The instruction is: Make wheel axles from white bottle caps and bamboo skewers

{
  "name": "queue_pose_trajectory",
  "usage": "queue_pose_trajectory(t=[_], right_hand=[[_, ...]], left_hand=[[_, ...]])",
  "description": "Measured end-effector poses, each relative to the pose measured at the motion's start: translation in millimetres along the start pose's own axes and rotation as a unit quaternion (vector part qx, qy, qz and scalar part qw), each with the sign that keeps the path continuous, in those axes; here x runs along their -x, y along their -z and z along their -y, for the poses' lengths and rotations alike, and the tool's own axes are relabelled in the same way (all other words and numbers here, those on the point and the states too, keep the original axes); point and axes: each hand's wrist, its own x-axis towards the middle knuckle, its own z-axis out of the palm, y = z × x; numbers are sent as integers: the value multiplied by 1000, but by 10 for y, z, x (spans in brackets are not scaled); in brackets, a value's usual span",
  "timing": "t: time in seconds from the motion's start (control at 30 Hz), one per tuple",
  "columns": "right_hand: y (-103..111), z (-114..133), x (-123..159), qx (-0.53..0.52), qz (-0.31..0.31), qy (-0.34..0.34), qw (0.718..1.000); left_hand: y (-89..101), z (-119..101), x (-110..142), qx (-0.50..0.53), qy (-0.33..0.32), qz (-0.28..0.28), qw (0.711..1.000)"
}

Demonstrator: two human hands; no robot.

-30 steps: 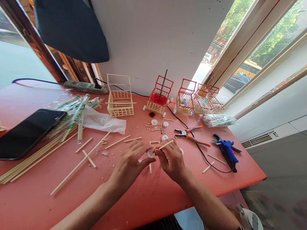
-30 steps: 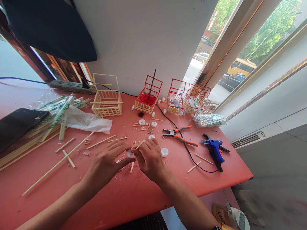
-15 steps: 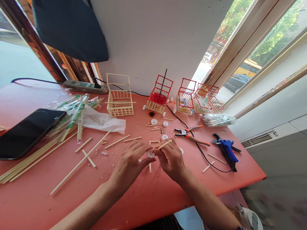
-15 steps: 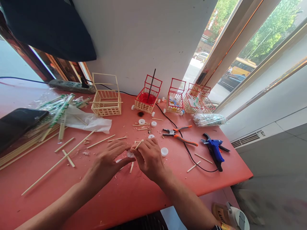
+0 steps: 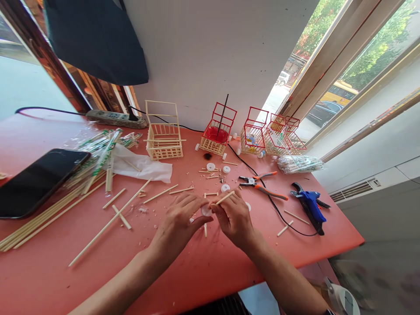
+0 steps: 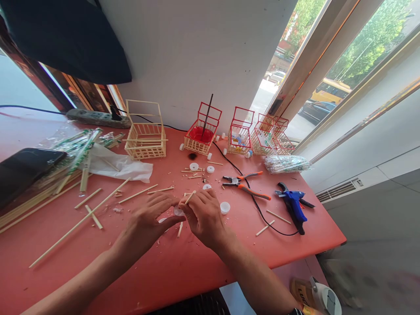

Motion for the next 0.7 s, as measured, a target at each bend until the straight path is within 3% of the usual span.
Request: queue_pose_trajectory(t=[0.7], right_hand=[[1, 2, -5, -11, -1, 3, 1000]], left_hand=[[8, -15, -16, -2, -4, -6, 1000]])
